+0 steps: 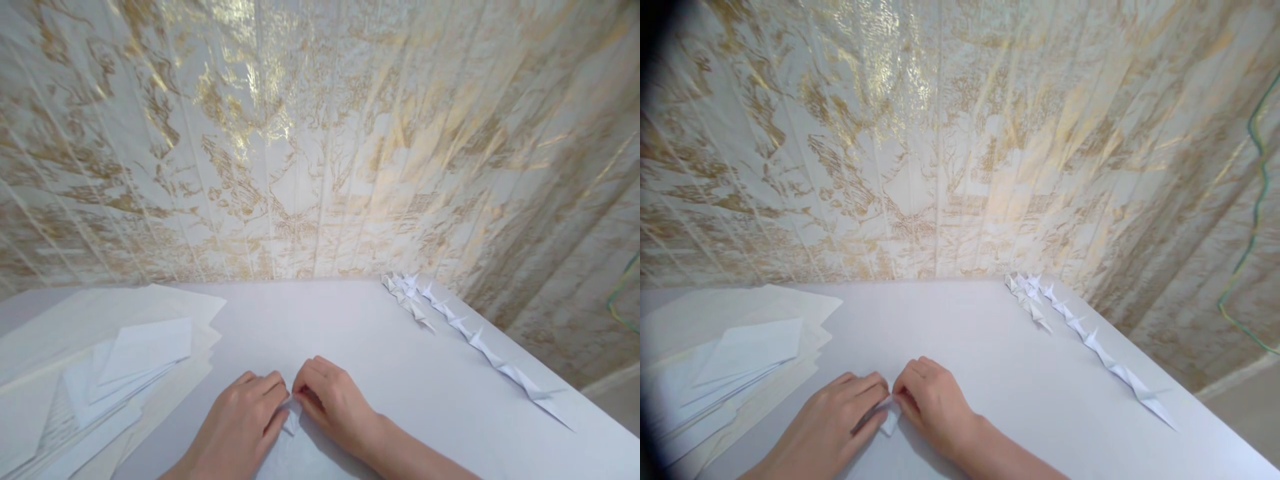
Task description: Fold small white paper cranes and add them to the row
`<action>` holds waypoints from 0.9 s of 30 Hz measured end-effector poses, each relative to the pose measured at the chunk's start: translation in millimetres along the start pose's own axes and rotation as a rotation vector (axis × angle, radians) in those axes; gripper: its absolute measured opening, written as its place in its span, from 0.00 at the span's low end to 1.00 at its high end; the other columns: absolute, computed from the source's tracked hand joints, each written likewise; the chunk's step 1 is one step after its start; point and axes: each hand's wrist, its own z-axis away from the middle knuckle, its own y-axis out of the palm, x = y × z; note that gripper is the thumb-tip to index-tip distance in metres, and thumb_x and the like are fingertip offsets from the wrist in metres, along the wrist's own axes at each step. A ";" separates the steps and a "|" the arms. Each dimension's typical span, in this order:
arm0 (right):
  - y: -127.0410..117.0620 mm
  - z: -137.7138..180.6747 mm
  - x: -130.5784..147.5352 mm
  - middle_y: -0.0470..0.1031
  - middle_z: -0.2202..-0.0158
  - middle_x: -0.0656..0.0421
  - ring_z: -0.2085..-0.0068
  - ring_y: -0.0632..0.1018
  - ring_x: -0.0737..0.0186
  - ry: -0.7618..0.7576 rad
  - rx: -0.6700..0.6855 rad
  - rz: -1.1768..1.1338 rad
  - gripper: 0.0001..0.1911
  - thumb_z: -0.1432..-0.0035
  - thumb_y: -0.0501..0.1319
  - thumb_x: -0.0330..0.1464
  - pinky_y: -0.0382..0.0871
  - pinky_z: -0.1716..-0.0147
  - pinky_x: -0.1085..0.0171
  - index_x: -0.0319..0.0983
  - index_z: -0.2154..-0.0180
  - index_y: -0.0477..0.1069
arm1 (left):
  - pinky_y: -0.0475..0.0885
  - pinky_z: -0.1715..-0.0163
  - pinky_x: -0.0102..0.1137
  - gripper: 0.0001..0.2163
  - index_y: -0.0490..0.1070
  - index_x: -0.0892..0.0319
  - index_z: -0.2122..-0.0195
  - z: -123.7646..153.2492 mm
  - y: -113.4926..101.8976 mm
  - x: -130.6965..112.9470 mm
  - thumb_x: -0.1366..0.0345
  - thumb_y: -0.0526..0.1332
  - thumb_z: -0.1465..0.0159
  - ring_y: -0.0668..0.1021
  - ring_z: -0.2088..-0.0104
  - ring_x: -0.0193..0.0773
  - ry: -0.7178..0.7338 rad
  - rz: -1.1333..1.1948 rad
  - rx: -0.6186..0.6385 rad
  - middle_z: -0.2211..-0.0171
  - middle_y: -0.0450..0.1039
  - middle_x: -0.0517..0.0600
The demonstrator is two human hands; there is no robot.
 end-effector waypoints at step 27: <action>-8.1 -13.4 -12.6 0.74 0.70 0.61 0.60 0.70 0.59 0.348 0.045 -0.220 0.08 0.48 0.68 0.20 0.61 0.56 0.62 0.39 0.71 0.79 | 0.67 0.60 0.35 0.08 0.69 0.57 0.64 -22.1 20.7 0.5 0.74 0.52 0.36 0.76 0.62 0.43 -0.263 0.326 -0.042 0.66 0.74 0.50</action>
